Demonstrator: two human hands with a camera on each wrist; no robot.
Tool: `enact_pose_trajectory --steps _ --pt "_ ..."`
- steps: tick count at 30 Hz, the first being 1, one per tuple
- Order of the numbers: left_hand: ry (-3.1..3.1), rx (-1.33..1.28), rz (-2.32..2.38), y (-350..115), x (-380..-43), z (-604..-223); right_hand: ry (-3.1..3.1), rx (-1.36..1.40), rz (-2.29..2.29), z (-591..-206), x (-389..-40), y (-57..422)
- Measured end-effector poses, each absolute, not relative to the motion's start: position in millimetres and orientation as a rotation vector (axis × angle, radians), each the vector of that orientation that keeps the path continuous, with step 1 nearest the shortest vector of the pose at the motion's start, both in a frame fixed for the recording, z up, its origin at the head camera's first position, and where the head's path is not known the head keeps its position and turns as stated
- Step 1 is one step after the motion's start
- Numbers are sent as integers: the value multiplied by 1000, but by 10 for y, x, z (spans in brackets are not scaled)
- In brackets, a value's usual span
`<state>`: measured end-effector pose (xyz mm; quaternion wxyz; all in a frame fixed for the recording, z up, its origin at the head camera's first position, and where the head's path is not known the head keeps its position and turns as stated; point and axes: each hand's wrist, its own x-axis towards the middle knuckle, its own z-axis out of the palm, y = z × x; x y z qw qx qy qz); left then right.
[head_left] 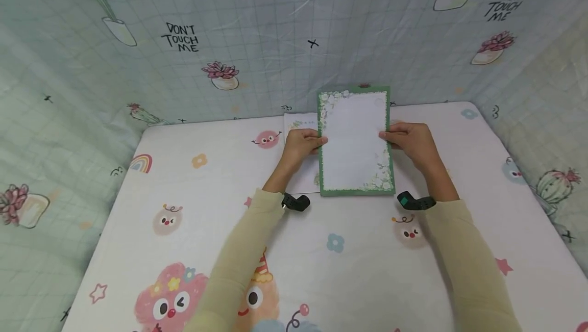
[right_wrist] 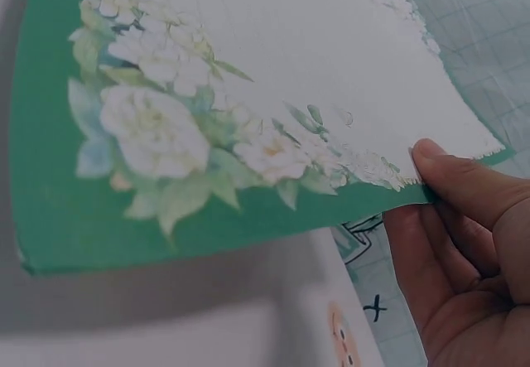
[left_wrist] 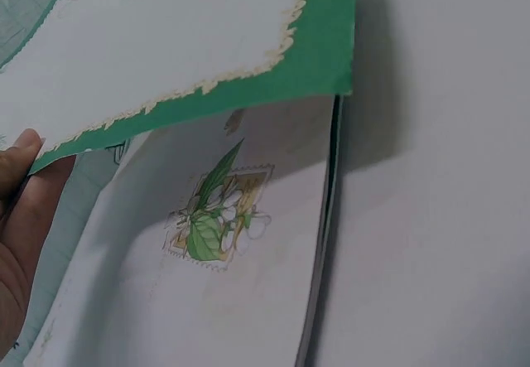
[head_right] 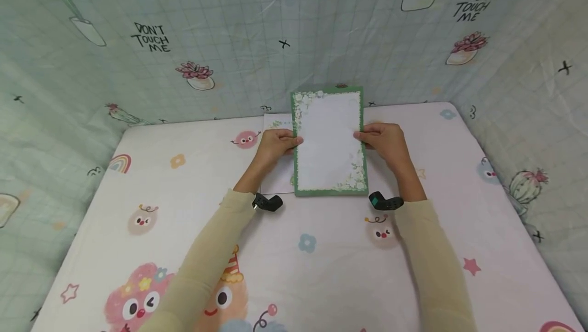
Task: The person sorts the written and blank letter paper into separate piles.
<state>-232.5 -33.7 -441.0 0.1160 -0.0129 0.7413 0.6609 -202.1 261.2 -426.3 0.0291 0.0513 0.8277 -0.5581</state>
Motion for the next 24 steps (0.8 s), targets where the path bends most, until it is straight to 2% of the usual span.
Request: enact_pose_trajectory --steps 24 --pt "2146 8 1971 -85 -2241 -4474 2587 225 -1696 -4262 -1935 2817"
